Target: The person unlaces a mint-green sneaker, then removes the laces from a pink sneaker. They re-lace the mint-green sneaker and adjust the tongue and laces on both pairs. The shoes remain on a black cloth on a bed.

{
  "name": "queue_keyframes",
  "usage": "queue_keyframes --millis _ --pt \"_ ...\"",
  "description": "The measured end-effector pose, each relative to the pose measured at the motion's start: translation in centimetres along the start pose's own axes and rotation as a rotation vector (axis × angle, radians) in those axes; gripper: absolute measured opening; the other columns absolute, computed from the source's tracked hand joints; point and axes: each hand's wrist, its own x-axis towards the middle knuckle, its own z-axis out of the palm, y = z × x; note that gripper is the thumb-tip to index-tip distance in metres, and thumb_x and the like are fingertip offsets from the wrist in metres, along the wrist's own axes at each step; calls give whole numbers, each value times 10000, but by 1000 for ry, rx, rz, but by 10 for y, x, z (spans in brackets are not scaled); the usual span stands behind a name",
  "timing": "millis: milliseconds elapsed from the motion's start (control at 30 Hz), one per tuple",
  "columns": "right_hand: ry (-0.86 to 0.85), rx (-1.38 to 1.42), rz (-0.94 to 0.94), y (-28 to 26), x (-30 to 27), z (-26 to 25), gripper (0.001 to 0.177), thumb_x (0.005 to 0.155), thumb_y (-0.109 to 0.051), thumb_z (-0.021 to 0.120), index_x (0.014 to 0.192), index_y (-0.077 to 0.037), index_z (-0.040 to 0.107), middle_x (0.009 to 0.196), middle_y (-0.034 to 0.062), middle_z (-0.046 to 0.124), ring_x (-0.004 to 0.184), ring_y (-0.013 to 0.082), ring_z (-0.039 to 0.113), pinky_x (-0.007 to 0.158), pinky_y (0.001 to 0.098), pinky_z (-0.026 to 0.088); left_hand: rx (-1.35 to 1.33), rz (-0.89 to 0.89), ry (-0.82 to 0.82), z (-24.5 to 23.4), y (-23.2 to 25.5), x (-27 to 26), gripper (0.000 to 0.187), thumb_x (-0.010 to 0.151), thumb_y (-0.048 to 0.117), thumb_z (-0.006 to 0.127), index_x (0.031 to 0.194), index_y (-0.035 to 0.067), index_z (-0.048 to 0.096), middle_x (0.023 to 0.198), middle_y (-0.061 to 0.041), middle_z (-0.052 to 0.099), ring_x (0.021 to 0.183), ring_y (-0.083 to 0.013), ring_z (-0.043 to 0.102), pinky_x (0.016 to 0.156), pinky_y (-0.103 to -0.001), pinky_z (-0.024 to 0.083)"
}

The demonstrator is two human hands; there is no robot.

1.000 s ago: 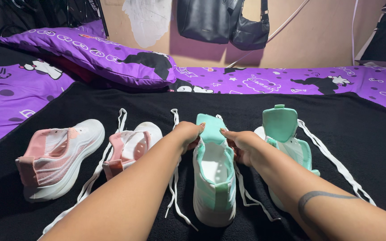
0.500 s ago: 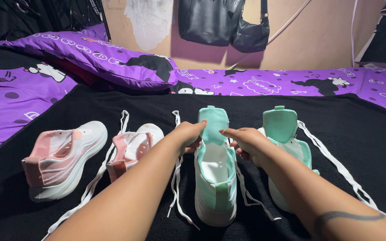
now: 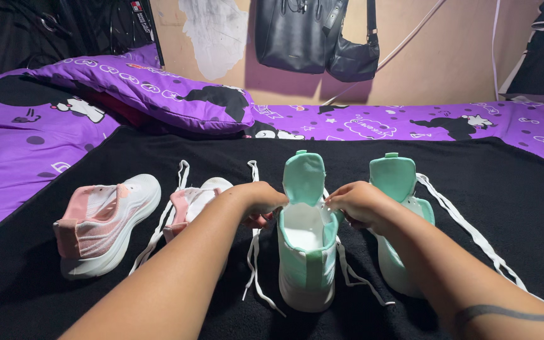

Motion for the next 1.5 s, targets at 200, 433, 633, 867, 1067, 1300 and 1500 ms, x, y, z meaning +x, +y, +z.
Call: queue_keyframes --millis 200,433,633,867,1067,1300,1500 --pt "44 -14 3 12 0 -5 124 879 -118 763 967 -39 800 656 16 563 517 95 451 479 258 395 35 52 -49 -1 0 -9 409 1001 378 589 922 -20 649 732 -65 588 508 -120 490 456 -262 457" --pt "76 -21 -27 11 -1 -1 125 863 -141 776 943 -46 792 655 15 588 507 88 451 466 252 387 -33 45 -18 0 -5 -7 334 985 336 582 913 16 648 777 -59 593 556 -137 512 503 -291 488" --pt "169 -135 -144 -14 -6 -1 238 838 -197 814 872 -72 614 632 22 576 477 95 463 419 265 336 27 72 114 2 6 -13 377 949 340 633 1000 -27 700 847 -114 690 605 -178 628 515 -322 521" --pt "21 244 -117 -50 -25 12 236 944 -277 663 842 -64 655 647 15 596 491 84 437 468 252 344 -199 149 165 -26 3 -11 358 974 342 616 992 -7 694 848 -129 689 609 -207 659 526 -329 557" --pt "-125 340 -114 -74 -41 33 247 966 -272 617 926 -51 720 713 34 661 536 94 525 545 275 442 -308 178 141 -72 -12 -23 334 988 380 591 1047 64 679 841 -72 678 630 -174 654 556 -288 566" --pt "-130 162 -177 -90 -44 63 278 969 -296 637 976 -40 745 745 45 699 565 111 586 576 289 511 -415 128 182 -114 -49 -48 352 983 417 606 1074 83 674 885 -60 651 644 -148 618 549 -277 514" --pt "-106 67 -178 -93 -39 90 285 960 -324 635 990 -67 755 748 35 716 553 130 612 540 280 511 -352 104 271 -131 -83 -66 363 981 405 594 1087 63 657 910 -72 673 690 -174 638 587 -326 542"
